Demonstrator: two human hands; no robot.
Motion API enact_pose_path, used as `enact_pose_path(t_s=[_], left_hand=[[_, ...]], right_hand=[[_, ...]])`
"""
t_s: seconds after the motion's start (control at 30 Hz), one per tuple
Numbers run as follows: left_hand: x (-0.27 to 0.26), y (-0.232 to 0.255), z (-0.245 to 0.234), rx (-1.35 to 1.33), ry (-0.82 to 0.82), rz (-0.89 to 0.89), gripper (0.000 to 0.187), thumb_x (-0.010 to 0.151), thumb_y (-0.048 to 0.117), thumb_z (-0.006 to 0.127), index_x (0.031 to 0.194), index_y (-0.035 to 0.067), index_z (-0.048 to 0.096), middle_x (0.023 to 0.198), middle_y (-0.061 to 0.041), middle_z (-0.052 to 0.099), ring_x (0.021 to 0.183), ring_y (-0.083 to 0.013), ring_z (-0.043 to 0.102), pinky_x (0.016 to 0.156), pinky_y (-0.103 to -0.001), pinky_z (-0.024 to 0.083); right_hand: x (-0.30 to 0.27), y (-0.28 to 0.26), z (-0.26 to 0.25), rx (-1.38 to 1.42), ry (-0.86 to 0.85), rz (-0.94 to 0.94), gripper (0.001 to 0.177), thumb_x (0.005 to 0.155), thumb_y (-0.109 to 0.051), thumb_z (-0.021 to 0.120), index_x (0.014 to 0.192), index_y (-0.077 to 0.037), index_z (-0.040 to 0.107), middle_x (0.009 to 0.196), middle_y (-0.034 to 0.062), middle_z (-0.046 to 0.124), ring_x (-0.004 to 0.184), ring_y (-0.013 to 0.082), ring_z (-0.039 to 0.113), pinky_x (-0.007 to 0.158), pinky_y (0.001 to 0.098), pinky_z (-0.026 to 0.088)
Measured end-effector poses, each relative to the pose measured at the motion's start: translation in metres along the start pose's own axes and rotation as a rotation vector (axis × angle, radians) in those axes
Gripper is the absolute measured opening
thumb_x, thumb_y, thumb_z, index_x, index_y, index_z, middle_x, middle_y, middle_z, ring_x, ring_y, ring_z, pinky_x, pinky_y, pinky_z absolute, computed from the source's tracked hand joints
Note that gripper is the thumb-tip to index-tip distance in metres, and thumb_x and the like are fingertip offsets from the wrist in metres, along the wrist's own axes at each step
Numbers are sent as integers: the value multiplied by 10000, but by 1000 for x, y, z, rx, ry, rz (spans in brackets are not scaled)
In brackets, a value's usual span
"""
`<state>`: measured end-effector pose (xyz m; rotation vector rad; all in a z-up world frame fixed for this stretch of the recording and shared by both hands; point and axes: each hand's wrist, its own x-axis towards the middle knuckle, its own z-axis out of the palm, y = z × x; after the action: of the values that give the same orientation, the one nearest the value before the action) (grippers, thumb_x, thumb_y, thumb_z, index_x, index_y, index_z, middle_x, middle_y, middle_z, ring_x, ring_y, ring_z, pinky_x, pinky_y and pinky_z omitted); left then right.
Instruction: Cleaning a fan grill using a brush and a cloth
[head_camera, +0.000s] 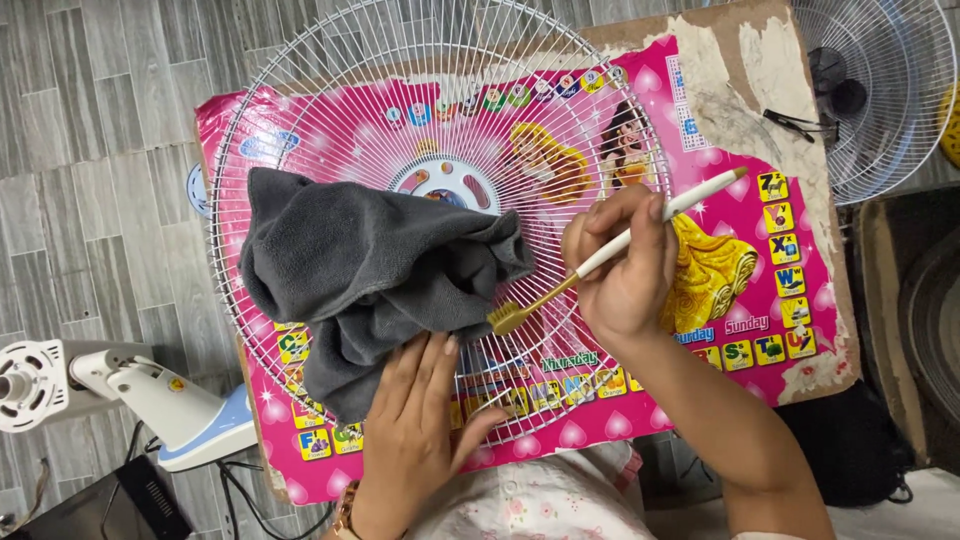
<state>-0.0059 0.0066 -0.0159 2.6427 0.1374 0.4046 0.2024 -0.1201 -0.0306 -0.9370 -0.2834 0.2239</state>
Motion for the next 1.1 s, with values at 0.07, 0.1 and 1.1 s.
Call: enact_pose_path(t_s=[0.07,0.1,1.1], left_hand=[[-8,-3,2,-7,10,36,869,848,507,807,1408,-66,469,1435,-214,589,1344,-384,576,1143,-530,433],[-15,-2,1,-5,11,36,869,848,507,807,1408,-66,469,1435,-214,589,1344,-384,576,1143,-530,433],[45,-18,-54,-114,85,3,152,871,15,706,1022,-2,707,1096,-78,714,963,-267,668,853,-370,522]], right_hand=[[0,1,0,8,7,-2,388,1061,-478,463,870,-148,533,513,-46,349,395,74,304,414,240,315],[-1,1,-1,9,6,-2,388,1061,-478,463,870,-148,533,513,-46,349,395,74,304,414,240,315],[1,0,-2,26,16,7,382,1074,-450,432,867,-150,547,519,-45,356,418,72,296,440,255,281]])
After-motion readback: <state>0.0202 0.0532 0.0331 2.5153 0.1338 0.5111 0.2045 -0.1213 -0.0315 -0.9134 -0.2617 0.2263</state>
